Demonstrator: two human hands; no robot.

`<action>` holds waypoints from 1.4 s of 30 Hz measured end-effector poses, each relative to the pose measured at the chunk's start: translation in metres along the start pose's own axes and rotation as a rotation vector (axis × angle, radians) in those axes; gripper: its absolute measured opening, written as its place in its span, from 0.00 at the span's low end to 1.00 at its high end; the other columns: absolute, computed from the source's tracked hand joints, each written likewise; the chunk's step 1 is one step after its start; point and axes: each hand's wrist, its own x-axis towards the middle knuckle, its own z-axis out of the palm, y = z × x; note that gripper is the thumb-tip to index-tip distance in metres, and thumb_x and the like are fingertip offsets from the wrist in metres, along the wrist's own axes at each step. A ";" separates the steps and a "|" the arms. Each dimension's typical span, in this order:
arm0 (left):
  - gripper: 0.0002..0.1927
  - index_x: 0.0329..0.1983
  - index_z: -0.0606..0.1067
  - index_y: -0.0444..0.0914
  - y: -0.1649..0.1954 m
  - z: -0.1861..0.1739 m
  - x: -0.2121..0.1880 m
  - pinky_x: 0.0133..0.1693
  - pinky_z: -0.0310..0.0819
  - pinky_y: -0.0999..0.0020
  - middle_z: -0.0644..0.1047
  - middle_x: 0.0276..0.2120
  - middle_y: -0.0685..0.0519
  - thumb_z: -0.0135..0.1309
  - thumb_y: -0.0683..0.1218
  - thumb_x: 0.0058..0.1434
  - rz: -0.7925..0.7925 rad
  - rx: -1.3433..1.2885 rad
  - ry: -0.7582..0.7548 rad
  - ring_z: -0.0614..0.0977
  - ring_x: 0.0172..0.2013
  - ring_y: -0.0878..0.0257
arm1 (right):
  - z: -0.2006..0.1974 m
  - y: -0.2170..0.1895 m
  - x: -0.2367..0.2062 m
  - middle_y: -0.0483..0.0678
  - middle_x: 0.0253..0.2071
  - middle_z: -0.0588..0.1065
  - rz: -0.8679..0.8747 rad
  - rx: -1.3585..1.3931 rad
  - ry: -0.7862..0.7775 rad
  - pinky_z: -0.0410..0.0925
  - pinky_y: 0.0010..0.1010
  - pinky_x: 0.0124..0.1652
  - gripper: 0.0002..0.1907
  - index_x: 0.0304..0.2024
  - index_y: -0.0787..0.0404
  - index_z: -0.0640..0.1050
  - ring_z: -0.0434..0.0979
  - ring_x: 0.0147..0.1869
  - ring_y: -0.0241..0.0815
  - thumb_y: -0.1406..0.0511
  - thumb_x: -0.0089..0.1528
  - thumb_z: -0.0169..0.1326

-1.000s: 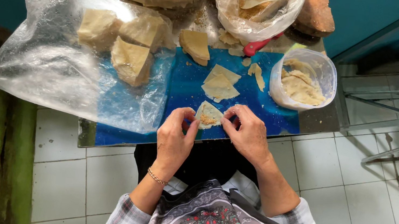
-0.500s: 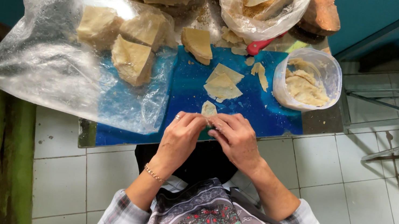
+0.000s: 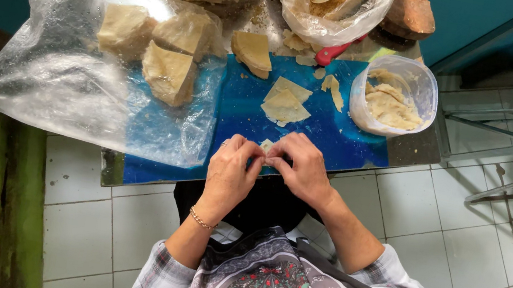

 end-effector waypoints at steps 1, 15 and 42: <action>0.03 0.33 0.77 0.38 -0.001 0.001 0.000 0.38 0.73 0.57 0.77 0.33 0.48 0.60 0.40 0.58 -0.051 -0.026 -0.015 0.79 0.36 0.50 | 0.001 -0.002 -0.004 0.45 0.40 0.76 -0.102 -0.043 0.057 0.68 0.37 0.47 0.06 0.39 0.57 0.80 0.75 0.47 0.47 0.69 0.59 0.60; 0.03 0.36 0.79 0.39 0.000 0.001 -0.009 0.37 0.73 0.57 0.76 0.32 0.49 0.60 0.40 0.60 0.092 0.052 0.012 0.78 0.36 0.50 | 0.001 -0.002 0.002 0.46 0.36 0.76 0.023 -0.089 0.052 0.64 0.37 0.41 0.05 0.33 0.59 0.80 0.73 0.41 0.49 0.66 0.58 0.63; 0.04 0.37 0.80 0.39 -0.008 0.002 0.002 0.37 0.74 0.60 0.76 0.34 0.51 0.61 0.43 0.60 0.061 0.002 -0.031 0.79 0.37 0.52 | -0.004 -0.012 -0.017 0.45 0.41 0.80 -0.104 -0.154 0.207 0.67 0.35 0.42 0.10 0.40 0.59 0.81 0.78 0.43 0.46 0.66 0.57 0.65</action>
